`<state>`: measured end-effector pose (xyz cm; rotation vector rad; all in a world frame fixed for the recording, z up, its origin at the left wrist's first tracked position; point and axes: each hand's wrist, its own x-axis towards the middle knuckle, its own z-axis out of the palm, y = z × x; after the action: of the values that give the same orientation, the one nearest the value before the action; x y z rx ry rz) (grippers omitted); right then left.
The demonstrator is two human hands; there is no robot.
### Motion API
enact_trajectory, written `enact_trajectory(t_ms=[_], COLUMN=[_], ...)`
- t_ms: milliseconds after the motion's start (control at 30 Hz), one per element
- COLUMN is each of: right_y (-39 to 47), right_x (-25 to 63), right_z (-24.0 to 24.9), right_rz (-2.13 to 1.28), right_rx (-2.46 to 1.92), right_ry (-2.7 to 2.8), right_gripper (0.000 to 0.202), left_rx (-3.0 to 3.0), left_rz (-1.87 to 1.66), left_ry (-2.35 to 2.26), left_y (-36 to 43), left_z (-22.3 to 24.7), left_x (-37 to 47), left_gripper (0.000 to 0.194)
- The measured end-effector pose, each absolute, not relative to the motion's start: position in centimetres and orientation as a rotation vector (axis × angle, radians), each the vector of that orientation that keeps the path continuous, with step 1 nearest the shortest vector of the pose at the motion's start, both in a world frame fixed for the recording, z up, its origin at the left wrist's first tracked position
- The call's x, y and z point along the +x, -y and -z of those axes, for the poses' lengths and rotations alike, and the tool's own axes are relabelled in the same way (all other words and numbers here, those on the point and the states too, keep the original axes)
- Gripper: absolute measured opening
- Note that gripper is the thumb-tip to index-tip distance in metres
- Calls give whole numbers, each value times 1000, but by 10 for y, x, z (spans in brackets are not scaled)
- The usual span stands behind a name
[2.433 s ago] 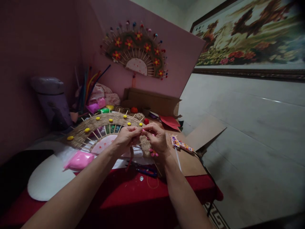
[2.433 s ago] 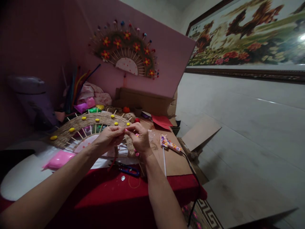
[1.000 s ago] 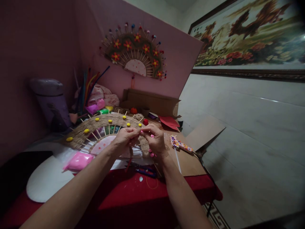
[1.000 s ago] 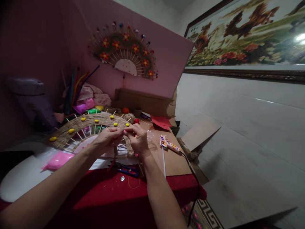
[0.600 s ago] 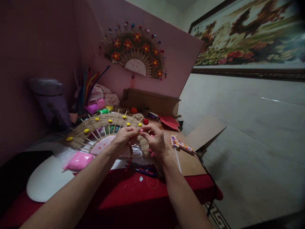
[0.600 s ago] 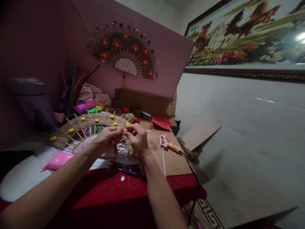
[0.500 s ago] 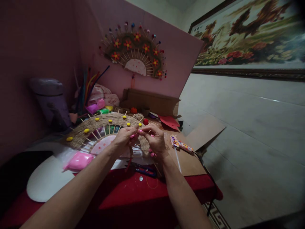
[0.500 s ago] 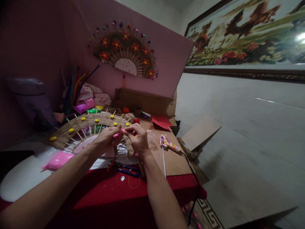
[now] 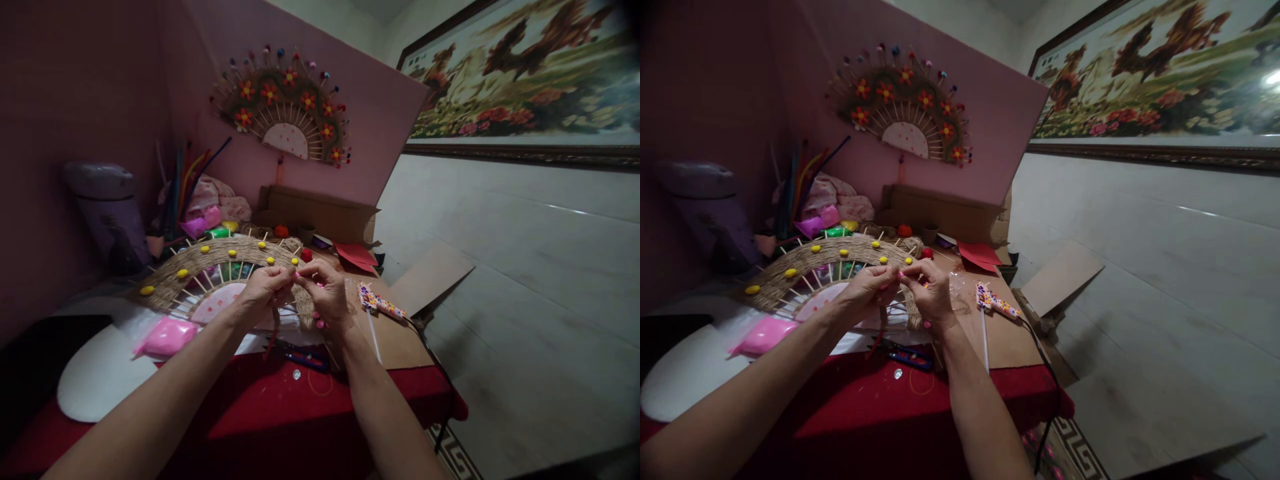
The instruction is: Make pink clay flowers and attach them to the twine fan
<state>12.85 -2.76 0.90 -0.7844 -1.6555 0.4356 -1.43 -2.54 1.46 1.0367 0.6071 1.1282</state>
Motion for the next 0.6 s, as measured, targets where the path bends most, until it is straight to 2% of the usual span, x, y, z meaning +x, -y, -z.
enact_trajectory(t_ms=[300, 600], right_y=[27, 30], right_x=[128, 126], right_z=[-8, -9], right_rz=[-479, -224], right_rx=[-810, -821], right_ry=[1613, 1681], right_gripper=[13, 0], left_rx=[1008, 1047], left_rz=[-1140, -1190], left_ry=[-565, -668], left_y=[26, 27], left_z=[-17, -17], left_x=[-16, -14], left_gripper=[38, 39])
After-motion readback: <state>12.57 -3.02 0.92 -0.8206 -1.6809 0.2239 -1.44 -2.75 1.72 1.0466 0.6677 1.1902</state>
